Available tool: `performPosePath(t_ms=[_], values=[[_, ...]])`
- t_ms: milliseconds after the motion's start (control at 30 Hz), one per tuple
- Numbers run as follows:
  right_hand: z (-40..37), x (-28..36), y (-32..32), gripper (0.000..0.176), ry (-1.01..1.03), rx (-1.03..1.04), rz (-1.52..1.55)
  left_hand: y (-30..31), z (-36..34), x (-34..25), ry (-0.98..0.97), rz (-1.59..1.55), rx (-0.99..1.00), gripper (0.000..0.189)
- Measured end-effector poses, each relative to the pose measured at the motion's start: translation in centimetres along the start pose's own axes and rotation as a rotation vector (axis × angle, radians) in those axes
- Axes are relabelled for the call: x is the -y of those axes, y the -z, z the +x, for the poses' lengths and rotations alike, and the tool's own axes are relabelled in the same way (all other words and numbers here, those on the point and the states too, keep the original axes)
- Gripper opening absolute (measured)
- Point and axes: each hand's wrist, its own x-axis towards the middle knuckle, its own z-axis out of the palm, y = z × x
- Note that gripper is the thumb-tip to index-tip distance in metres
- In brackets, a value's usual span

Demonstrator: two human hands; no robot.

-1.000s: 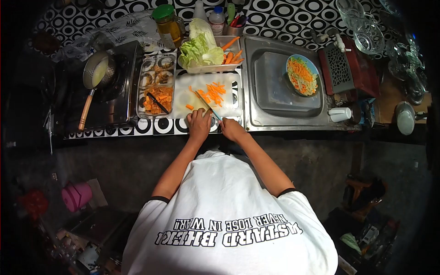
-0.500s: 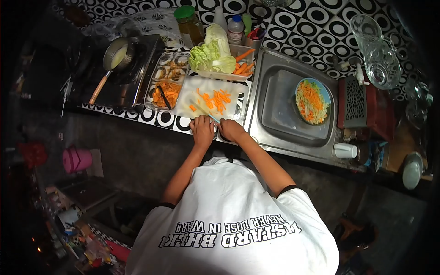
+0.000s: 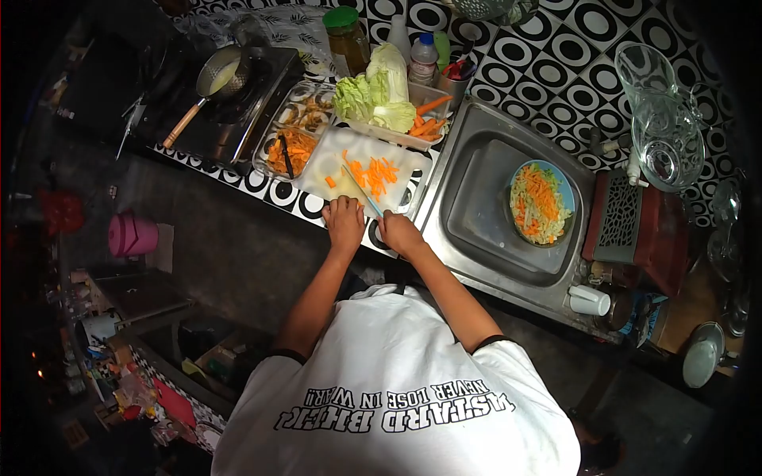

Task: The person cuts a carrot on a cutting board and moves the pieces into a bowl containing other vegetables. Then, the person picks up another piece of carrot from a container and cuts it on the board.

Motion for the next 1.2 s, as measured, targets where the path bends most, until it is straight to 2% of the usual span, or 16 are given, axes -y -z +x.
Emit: performPosePath(t_ms=[200,533,633,767,1033,1200], values=[[-0.5,-0.1,0.7,0.036,0.01,-0.043,-0.014,0.3,0.2,0.0,0.026,-0.034,-0.005,0.02],[-0.5,2.0,0.4,0.035,0.03,-0.044,-0.002,0.7,0.4,2.3,-0.12,-0.086,0.077,0.021],[-0.6,2.6,0.4,0.035,0.001,-0.05,0.009,0.7,0.5,2.9,-0.161,-0.125,0.082,0.02],[-0.9,2.6,0.0,0.035,-0.168,-0.169,0.051,1.1,1.3,3.8,-0.214,-0.192,0.113,0.017],[-3.0,4.2,-0.1,0.036,-0.279,-0.189,0.111,1.6,3.0,5.5,-0.308,-0.295,0.208,0.025],[-5.2,6.4,-0.9,0.034,-0.313,-0.216,0.181,2.1,2.7,6.0,-0.256,-0.372,0.214,0.026]])
